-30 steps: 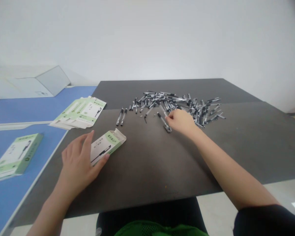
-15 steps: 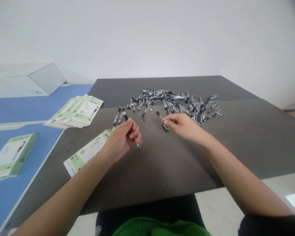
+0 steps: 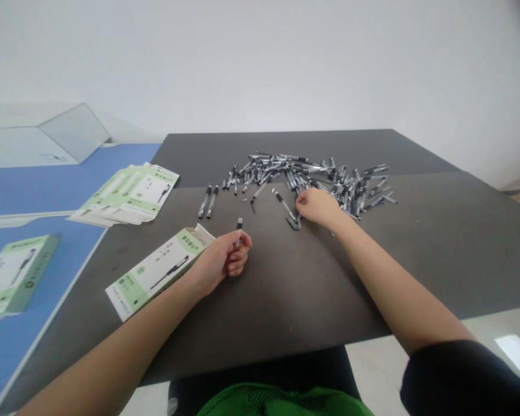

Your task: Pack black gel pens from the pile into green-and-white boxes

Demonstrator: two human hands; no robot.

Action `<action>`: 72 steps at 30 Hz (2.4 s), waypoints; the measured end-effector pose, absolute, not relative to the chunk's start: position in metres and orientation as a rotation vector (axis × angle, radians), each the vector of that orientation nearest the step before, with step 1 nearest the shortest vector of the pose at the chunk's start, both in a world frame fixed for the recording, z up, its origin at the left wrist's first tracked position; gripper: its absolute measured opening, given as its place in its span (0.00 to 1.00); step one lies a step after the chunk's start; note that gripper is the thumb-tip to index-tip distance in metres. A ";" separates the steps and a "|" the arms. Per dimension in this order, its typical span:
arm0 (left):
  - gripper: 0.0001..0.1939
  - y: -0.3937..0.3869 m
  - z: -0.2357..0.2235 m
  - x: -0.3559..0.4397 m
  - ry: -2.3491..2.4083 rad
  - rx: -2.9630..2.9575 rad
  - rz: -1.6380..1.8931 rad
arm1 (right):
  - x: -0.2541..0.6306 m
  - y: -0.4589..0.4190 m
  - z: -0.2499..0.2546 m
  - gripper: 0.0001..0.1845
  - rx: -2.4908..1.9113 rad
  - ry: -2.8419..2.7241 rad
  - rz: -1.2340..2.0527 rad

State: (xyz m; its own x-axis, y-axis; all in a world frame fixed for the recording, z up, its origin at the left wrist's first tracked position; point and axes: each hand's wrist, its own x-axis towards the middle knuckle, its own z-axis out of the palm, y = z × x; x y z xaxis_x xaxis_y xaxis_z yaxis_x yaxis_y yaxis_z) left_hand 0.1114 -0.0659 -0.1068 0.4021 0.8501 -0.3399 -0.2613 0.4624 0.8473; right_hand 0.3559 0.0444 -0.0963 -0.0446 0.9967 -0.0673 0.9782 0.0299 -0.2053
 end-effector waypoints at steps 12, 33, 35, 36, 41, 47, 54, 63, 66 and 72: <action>0.14 -0.073 -0.118 0.121 0.847 0.932 0.744 | 0.345 0.057 -0.097 0.22 -2.290 -2.133 0.246; 0.16 -0.082 -0.109 0.124 0.739 1.152 0.776 | 0.315 -0.021 -0.036 0.12 -0.874 -1.632 1.148; 0.16 -0.083 -0.108 0.124 0.736 1.174 0.779 | 0.311 -0.027 -0.037 0.13 -0.827 -1.662 1.158; 0.16 -0.083 -0.107 0.123 0.736 1.179 0.778 | 0.310 -0.029 -0.037 0.12 -0.818 -1.684 1.150; 0.16 -0.084 -0.107 0.123 0.733 1.200 0.761 | 0.313 -0.033 -0.038 0.09 -0.820 -1.735 1.121; 0.16 -0.084 -0.107 0.123 0.702 1.195 0.758 | 0.316 -0.032 -0.041 0.10 -0.801 -1.753 1.128; 0.15 -0.084 -0.108 0.122 0.630 1.136 0.769 | 0.312 -0.037 -0.044 0.05 -0.755 -1.997 1.202; 0.14 -0.077 -0.102 0.114 0.666 1.021 0.886 | 0.366 0.014 -0.063 0.11 -1.284 -2.036 0.794; 0.15 -0.078 -0.100 0.113 0.690 0.997 0.872 | 0.375 0.028 -0.081 0.15 -1.512 -2.165 0.567; 0.15 -0.077 -0.099 0.110 0.757 0.962 0.931 | 0.363 0.048 -0.103 0.19 -1.514 -2.227 0.348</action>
State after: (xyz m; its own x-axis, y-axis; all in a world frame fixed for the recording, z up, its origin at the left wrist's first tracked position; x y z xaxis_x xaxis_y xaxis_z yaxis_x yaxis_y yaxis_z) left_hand 0.1105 -0.0767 -0.0990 0.4109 0.9030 -0.1256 -0.3073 0.2669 0.9134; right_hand 0.3628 0.0482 -0.1027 -0.3167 0.9267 0.2025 0.8207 0.3747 -0.4313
